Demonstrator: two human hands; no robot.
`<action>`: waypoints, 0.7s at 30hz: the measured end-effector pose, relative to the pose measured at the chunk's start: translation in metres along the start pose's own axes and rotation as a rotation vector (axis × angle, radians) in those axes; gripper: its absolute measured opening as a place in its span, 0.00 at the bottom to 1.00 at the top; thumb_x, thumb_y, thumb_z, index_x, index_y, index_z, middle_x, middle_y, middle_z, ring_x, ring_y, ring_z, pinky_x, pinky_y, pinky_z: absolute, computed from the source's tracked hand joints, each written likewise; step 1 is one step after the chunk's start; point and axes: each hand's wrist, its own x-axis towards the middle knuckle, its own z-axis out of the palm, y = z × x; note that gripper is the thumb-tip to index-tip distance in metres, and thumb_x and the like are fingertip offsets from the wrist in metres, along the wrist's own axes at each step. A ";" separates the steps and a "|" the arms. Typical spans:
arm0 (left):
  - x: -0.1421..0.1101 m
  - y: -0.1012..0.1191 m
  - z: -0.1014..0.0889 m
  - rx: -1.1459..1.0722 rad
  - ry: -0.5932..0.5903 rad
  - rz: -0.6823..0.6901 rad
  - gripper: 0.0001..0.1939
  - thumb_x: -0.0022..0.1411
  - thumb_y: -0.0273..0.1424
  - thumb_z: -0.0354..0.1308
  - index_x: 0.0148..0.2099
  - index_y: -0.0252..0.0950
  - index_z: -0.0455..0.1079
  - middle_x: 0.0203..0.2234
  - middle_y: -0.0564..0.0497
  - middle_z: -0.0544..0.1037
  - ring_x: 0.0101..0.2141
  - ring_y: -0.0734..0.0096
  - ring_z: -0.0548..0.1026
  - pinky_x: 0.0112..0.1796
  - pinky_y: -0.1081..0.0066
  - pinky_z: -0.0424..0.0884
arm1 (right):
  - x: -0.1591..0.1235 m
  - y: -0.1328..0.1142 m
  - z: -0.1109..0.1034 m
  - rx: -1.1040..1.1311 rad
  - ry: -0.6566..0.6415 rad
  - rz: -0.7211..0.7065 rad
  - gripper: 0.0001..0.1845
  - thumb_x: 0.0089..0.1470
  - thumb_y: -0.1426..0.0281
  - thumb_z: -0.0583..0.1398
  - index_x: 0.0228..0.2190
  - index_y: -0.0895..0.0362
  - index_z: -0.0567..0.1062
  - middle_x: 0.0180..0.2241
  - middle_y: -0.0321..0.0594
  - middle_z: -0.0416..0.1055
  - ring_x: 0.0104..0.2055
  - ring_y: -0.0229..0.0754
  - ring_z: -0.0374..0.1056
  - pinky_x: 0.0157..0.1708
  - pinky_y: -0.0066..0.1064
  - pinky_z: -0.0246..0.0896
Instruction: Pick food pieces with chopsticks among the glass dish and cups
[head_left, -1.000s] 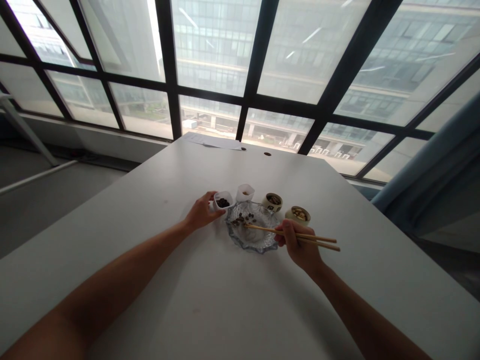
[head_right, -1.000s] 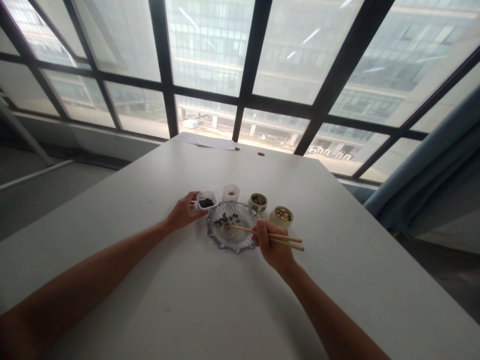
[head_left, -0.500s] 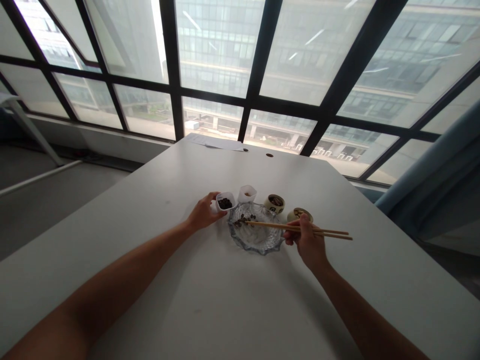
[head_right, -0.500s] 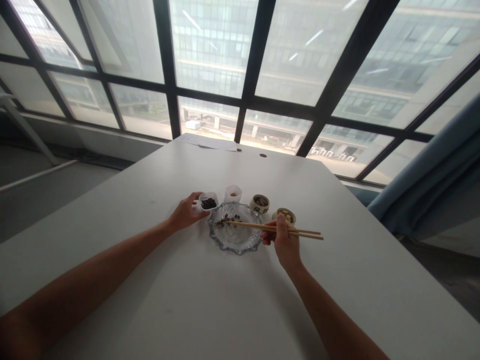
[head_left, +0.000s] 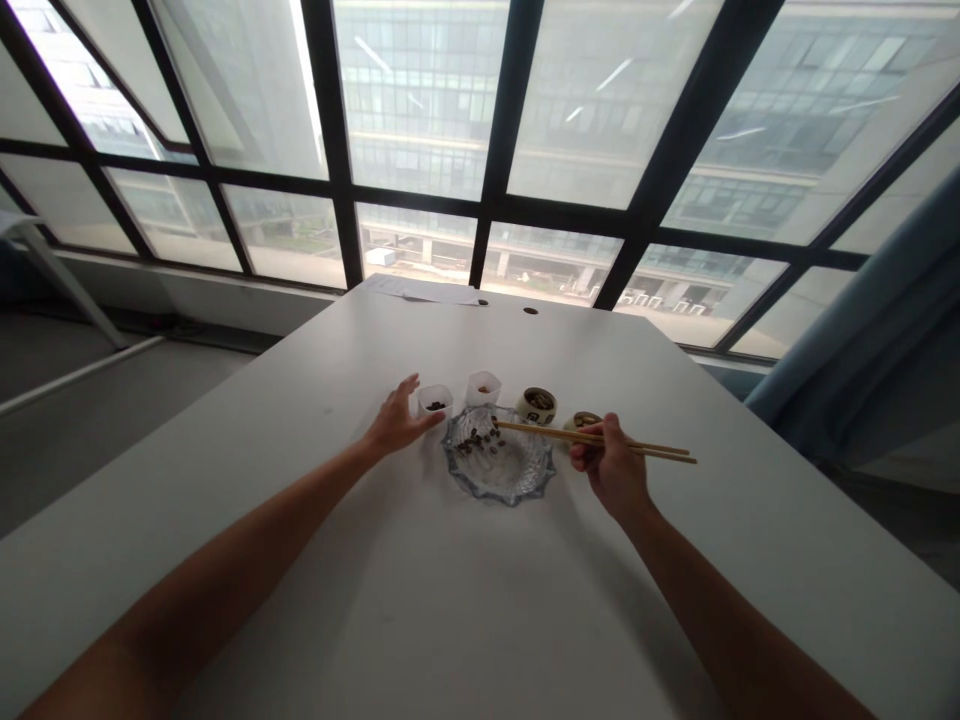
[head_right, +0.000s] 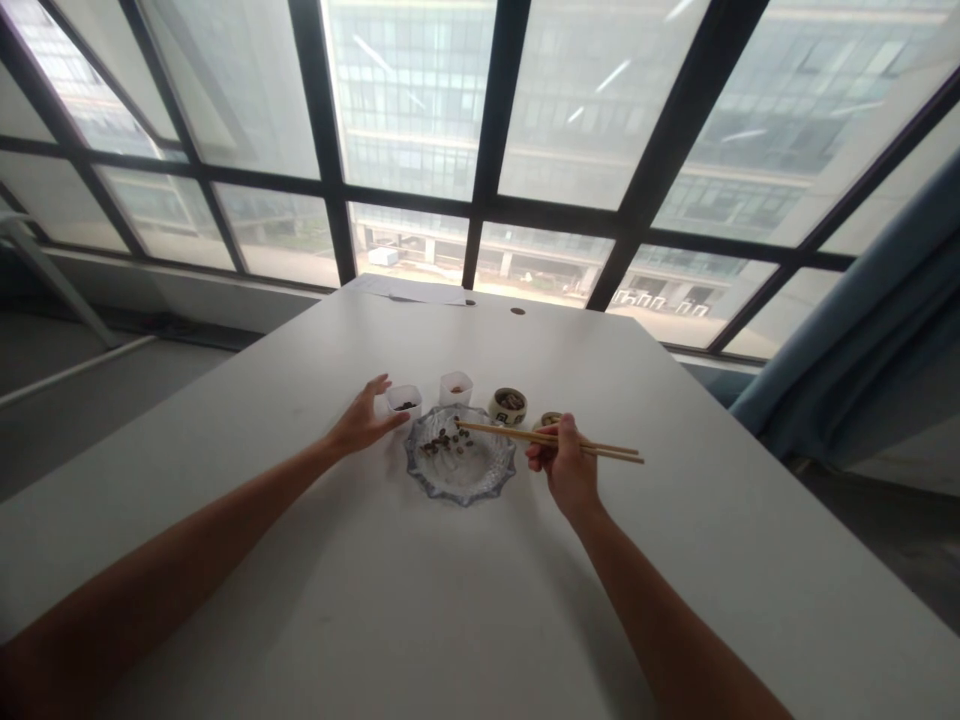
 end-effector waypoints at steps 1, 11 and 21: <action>0.003 0.007 -0.002 0.029 0.014 0.022 0.43 0.52 0.49 0.65 0.64 0.34 0.56 0.58 0.34 0.70 0.58 0.47 0.69 0.57 0.49 0.63 | 0.005 0.000 -0.003 0.011 0.004 0.003 0.30 0.50 0.42 0.61 0.23 0.57 0.71 0.13 0.37 0.68 0.12 0.37 0.63 0.10 0.26 0.58; 0.060 0.115 0.061 0.240 -0.305 0.329 0.40 0.52 0.48 0.66 0.63 0.37 0.61 0.57 0.37 0.71 0.61 0.46 0.63 0.63 0.42 0.42 | 0.010 -0.017 -0.037 -0.410 0.110 -0.445 0.30 0.59 0.44 0.54 0.26 0.58 0.74 0.19 0.40 0.74 0.18 0.39 0.69 0.18 0.29 0.66; 0.092 0.140 0.106 0.383 -0.570 0.171 0.31 0.51 0.54 0.61 0.52 0.40 0.72 0.46 0.42 0.80 0.53 0.47 0.72 0.61 0.39 0.44 | 0.013 -0.006 -0.046 -0.506 0.085 -0.544 0.26 0.64 0.49 0.52 0.29 0.57 0.74 0.21 0.40 0.74 0.20 0.40 0.71 0.20 0.30 0.68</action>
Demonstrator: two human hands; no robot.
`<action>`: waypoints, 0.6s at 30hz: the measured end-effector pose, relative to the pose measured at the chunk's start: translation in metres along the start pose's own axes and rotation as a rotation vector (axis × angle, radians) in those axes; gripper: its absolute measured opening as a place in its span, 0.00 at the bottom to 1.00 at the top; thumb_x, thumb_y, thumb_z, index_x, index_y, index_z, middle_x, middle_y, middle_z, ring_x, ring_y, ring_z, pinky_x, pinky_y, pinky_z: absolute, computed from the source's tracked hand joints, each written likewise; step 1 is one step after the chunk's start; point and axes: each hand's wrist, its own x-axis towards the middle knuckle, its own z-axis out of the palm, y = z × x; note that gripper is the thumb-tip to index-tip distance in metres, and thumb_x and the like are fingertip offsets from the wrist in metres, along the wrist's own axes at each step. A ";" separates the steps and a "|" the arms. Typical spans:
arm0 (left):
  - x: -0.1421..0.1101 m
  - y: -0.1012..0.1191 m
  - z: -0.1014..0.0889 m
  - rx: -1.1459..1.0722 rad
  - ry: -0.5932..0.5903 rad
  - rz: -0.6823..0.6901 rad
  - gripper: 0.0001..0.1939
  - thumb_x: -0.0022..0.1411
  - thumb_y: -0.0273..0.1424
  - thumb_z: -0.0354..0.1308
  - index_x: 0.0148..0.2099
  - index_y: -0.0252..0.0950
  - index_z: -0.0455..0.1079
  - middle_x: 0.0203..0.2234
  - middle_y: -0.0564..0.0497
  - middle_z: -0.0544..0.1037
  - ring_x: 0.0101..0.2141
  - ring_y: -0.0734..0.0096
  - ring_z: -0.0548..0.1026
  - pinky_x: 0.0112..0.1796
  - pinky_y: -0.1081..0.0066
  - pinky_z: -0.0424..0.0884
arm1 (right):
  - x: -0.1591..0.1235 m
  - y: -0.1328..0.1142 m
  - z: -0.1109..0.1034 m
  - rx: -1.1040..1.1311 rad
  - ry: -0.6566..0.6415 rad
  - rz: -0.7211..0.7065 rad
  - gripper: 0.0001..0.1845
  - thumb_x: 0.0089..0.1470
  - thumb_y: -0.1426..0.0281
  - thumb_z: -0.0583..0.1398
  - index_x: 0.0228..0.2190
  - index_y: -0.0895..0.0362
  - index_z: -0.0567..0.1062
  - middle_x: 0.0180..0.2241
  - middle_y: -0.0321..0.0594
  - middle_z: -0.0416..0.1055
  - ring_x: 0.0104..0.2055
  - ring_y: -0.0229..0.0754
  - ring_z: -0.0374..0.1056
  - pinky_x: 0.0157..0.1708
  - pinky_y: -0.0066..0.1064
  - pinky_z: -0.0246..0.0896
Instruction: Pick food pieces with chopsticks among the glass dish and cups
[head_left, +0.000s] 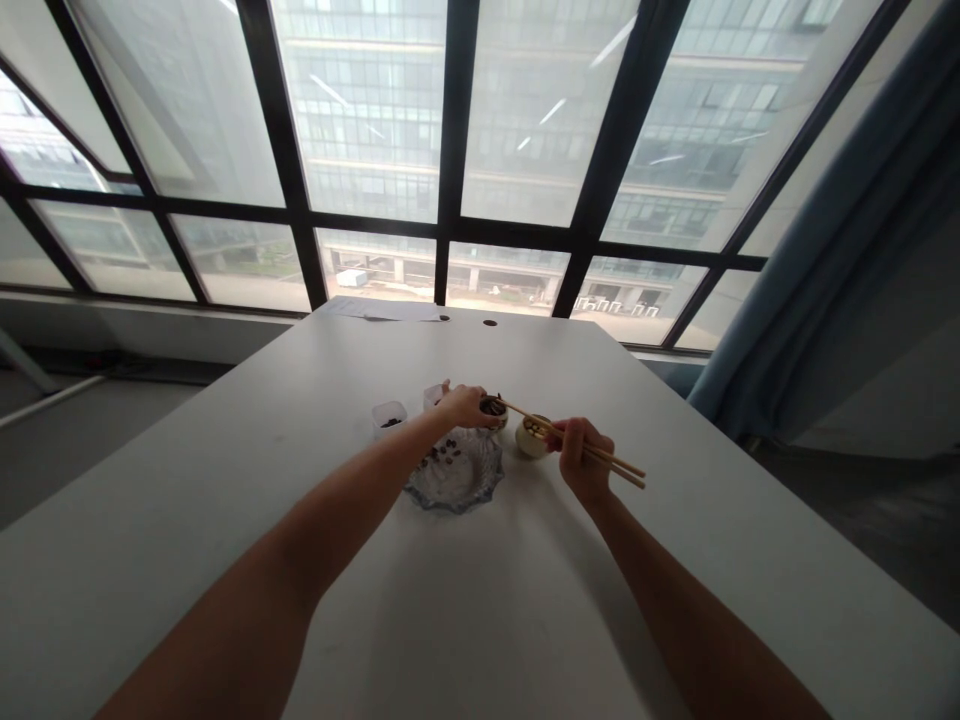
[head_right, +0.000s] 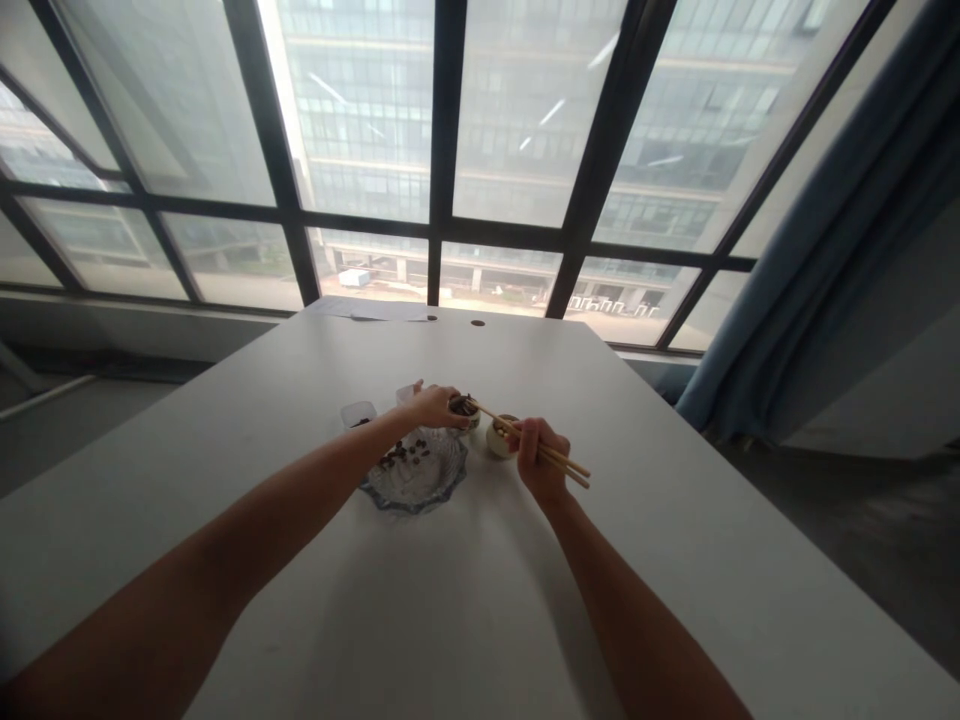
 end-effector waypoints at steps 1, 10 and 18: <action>0.000 0.000 0.000 -0.020 0.004 -0.007 0.31 0.50 0.54 0.62 0.51 0.40 0.72 0.46 0.44 0.80 0.52 0.48 0.73 0.61 0.40 0.44 | 0.000 0.001 0.000 0.000 0.007 0.002 0.26 0.64 0.49 0.52 0.29 0.57 0.74 0.21 0.40 0.74 0.20 0.40 0.71 0.20 0.30 0.68; -0.001 -0.001 0.002 -0.033 0.074 0.049 0.34 0.45 0.50 0.68 0.54 0.43 0.71 0.47 0.46 0.80 0.53 0.47 0.72 0.62 0.41 0.44 | 0.001 -0.004 0.002 0.014 -0.061 0.032 0.26 0.62 0.48 0.54 0.30 0.57 0.75 0.22 0.40 0.75 0.21 0.40 0.71 0.22 0.30 0.68; 0.000 -0.001 0.000 0.007 0.053 0.032 0.34 0.48 0.53 0.65 0.53 0.41 0.72 0.48 0.44 0.79 0.54 0.48 0.71 0.62 0.43 0.44 | 0.012 -0.022 0.004 0.122 0.049 0.137 0.31 0.60 0.44 0.53 0.26 0.58 0.74 0.19 0.40 0.73 0.19 0.40 0.69 0.20 0.30 0.66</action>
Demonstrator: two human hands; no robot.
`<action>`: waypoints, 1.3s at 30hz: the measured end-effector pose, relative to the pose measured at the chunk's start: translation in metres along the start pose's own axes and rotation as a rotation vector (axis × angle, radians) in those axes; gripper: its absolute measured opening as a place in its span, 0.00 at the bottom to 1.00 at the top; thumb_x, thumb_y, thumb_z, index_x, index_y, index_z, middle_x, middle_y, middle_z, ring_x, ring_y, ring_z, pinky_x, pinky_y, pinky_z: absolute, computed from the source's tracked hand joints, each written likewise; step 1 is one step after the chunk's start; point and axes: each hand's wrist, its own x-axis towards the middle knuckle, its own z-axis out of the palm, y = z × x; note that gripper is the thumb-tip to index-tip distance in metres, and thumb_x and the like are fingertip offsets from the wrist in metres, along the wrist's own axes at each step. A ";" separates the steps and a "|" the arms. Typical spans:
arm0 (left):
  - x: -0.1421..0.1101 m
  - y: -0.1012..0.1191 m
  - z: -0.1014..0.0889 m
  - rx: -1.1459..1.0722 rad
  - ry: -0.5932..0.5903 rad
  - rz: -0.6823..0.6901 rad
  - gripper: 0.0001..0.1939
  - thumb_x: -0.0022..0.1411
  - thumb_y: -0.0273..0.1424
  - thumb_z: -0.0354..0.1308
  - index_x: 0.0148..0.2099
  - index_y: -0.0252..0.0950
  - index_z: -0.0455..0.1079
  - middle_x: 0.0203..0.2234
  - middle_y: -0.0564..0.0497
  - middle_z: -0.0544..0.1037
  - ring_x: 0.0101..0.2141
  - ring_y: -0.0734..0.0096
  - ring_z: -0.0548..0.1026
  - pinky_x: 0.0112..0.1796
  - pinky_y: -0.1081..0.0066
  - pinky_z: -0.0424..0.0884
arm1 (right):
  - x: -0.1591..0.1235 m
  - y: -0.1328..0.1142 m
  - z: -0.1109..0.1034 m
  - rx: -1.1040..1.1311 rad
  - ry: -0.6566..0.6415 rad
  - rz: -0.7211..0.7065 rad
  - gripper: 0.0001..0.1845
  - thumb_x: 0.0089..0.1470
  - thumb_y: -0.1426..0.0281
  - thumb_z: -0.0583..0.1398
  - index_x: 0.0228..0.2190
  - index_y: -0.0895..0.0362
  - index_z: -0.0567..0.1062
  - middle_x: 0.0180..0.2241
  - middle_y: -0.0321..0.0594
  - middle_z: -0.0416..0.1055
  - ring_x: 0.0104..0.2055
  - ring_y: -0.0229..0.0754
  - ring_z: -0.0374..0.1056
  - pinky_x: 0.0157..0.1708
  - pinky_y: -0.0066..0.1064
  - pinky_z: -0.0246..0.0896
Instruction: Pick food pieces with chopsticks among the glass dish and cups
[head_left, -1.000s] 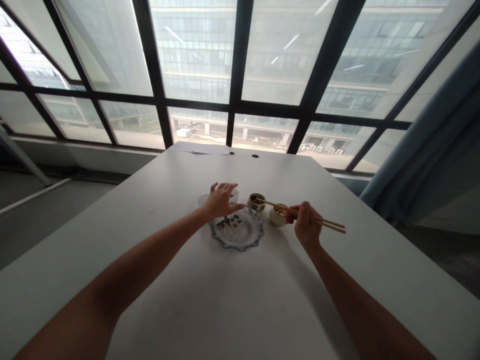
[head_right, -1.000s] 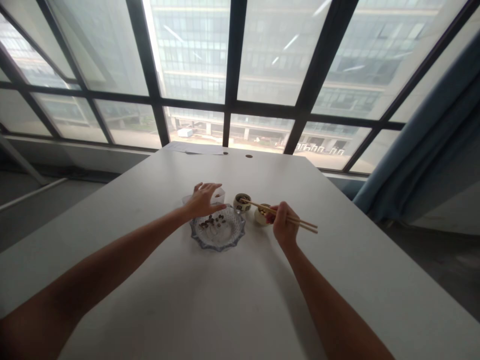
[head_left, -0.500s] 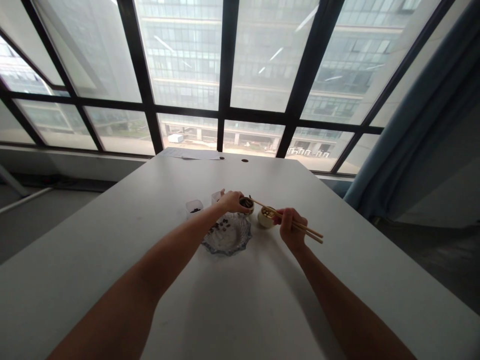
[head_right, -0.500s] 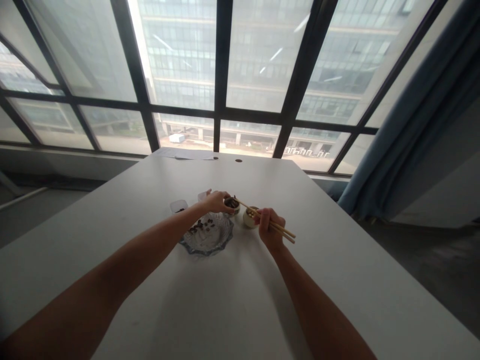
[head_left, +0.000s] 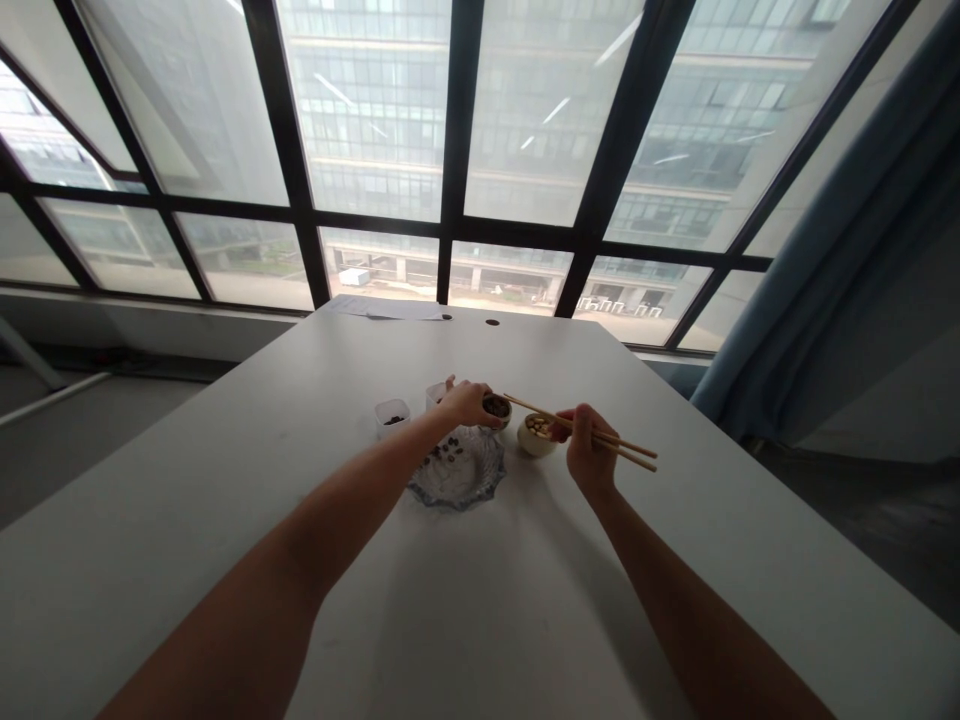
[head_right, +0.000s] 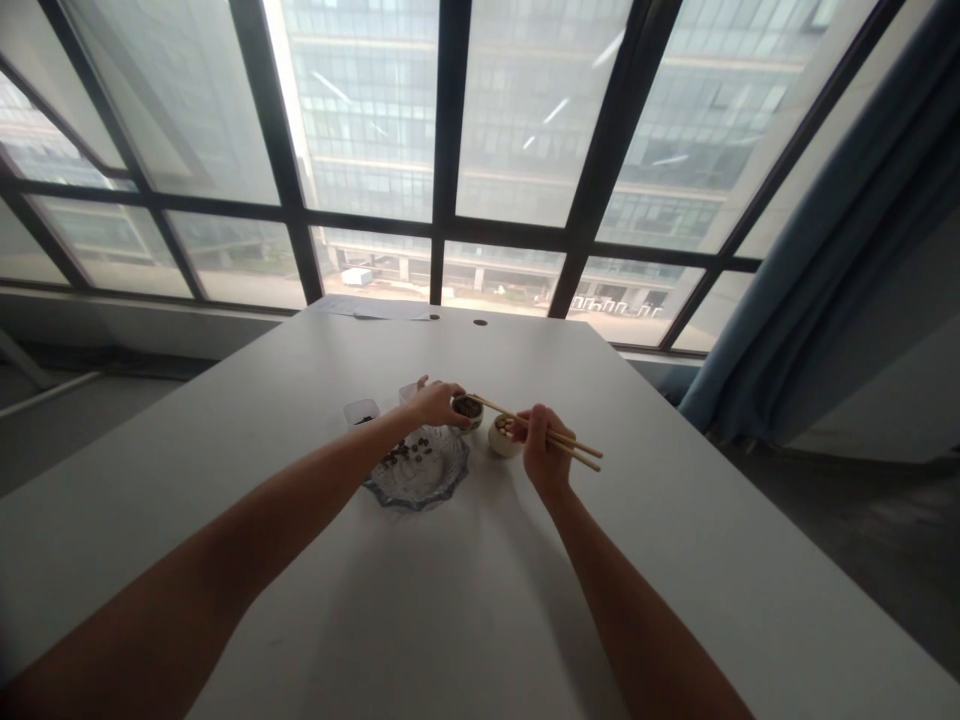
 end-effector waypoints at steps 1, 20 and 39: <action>0.001 0.000 0.000 0.005 -0.017 -0.009 0.33 0.49 0.53 0.64 0.53 0.40 0.72 0.48 0.43 0.79 0.54 0.48 0.72 0.62 0.43 0.44 | 0.000 -0.005 0.000 0.022 0.017 0.003 0.32 0.59 0.43 0.53 0.25 0.58 0.74 0.18 0.39 0.72 0.18 0.39 0.68 0.18 0.29 0.65; -0.147 -0.118 -0.014 -0.168 0.556 -0.194 0.26 0.64 0.46 0.54 0.58 0.36 0.67 0.56 0.40 0.74 0.58 0.52 0.69 0.62 0.49 0.53 | -0.032 0.013 0.022 -0.086 -0.507 0.029 0.26 0.63 0.49 0.53 0.25 0.55 0.73 0.22 0.40 0.73 0.21 0.40 0.69 0.22 0.31 0.65; -0.155 -0.132 0.020 -0.387 0.513 -0.173 0.34 0.57 0.46 0.61 0.61 0.35 0.62 0.49 0.40 0.78 0.50 0.53 0.76 0.52 0.57 0.70 | -0.054 -0.009 0.029 -0.213 -0.548 -0.217 0.25 0.65 0.54 0.53 0.24 0.56 0.73 0.19 0.37 0.71 0.19 0.36 0.66 0.21 0.26 0.59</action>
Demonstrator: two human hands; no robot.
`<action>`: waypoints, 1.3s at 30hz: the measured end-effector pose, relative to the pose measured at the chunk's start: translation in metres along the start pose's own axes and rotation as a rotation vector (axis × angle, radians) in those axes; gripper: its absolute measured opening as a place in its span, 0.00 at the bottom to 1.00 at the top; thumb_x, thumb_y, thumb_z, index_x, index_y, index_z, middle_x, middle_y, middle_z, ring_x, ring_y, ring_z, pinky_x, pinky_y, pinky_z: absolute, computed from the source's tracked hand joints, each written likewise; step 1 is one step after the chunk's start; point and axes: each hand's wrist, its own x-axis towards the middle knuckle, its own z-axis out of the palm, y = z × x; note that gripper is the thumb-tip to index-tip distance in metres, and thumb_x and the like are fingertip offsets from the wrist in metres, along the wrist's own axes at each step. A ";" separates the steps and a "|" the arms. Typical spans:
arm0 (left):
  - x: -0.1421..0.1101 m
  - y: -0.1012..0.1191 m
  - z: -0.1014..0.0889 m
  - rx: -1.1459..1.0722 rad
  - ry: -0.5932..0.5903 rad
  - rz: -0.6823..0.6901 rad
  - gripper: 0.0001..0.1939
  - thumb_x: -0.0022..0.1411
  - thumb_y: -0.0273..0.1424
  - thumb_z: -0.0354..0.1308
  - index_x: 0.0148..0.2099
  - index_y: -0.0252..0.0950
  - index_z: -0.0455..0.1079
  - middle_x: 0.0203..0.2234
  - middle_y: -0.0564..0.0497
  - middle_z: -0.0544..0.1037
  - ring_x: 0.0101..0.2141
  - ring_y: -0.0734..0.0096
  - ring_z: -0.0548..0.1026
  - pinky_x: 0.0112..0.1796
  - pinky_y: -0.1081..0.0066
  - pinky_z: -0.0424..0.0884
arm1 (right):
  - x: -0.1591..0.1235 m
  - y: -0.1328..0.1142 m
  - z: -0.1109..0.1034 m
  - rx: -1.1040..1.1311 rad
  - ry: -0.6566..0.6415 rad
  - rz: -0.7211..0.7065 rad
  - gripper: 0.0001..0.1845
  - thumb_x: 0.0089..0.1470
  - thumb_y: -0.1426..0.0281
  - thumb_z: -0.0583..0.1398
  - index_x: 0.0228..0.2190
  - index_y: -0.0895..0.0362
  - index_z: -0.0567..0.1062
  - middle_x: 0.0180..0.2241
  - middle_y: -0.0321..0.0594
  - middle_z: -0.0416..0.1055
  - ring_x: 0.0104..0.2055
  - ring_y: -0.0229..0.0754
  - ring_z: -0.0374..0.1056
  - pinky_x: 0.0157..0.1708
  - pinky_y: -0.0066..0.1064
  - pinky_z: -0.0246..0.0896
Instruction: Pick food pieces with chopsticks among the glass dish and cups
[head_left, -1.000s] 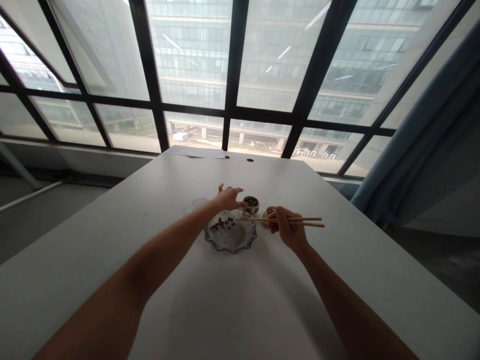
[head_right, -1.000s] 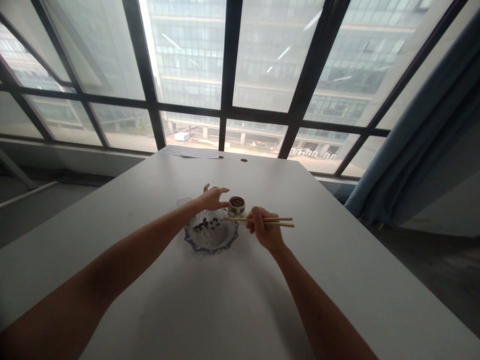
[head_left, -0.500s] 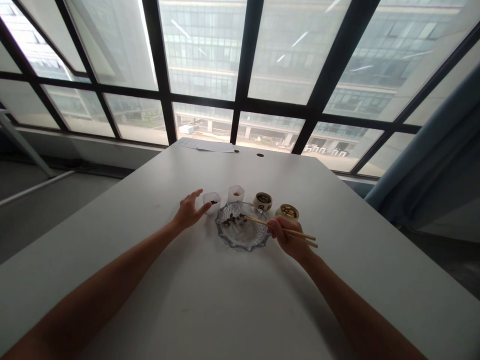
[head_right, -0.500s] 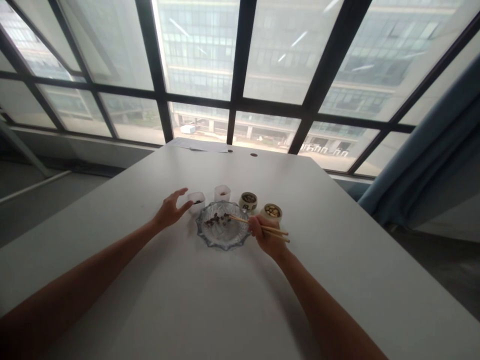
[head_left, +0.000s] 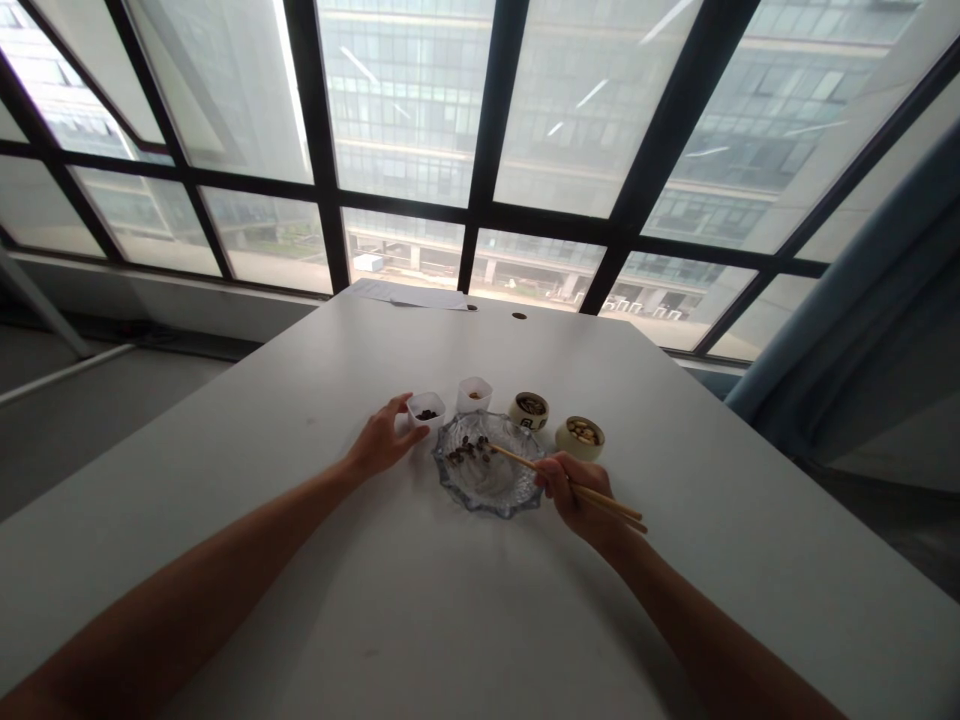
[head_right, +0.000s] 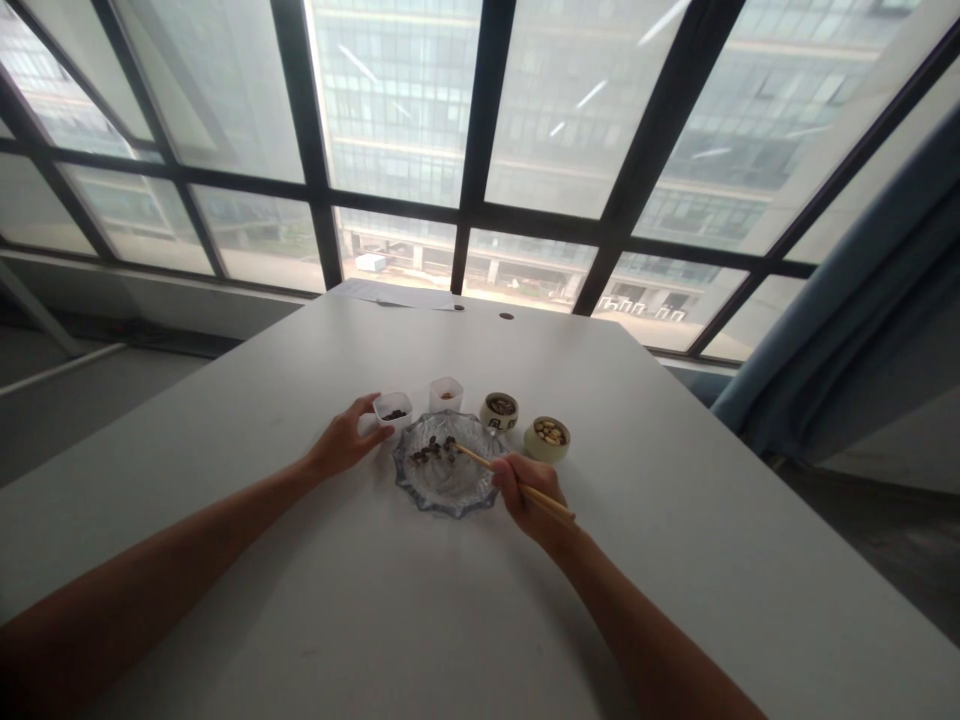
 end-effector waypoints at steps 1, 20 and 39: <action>0.000 0.000 0.000 -0.006 0.007 0.005 0.34 0.57 0.46 0.62 0.61 0.35 0.62 0.48 0.40 0.78 0.50 0.54 0.77 0.52 0.58 0.71 | -0.001 0.003 0.002 0.059 0.055 0.052 0.25 0.64 0.52 0.53 0.25 0.56 0.74 0.19 0.38 0.71 0.19 0.36 0.66 0.20 0.27 0.60; -0.004 0.006 -0.002 -0.068 0.018 0.074 0.30 0.54 0.38 0.65 0.58 0.38 0.63 0.49 0.43 0.77 0.49 0.57 0.76 0.52 0.56 0.71 | 0.005 0.007 0.004 0.554 0.503 0.451 0.31 0.51 0.40 0.60 0.25 0.57 0.72 0.15 0.38 0.69 0.14 0.37 0.63 0.13 0.28 0.59; -0.004 0.005 0.000 -0.130 0.002 0.024 0.31 0.52 0.40 0.67 0.56 0.38 0.64 0.43 0.45 0.79 0.45 0.59 0.77 0.48 0.59 0.73 | 0.057 -0.051 0.030 0.007 0.052 -0.027 0.28 0.66 0.51 0.51 0.23 0.56 0.73 0.19 0.39 0.72 0.21 0.37 0.68 0.22 0.27 0.61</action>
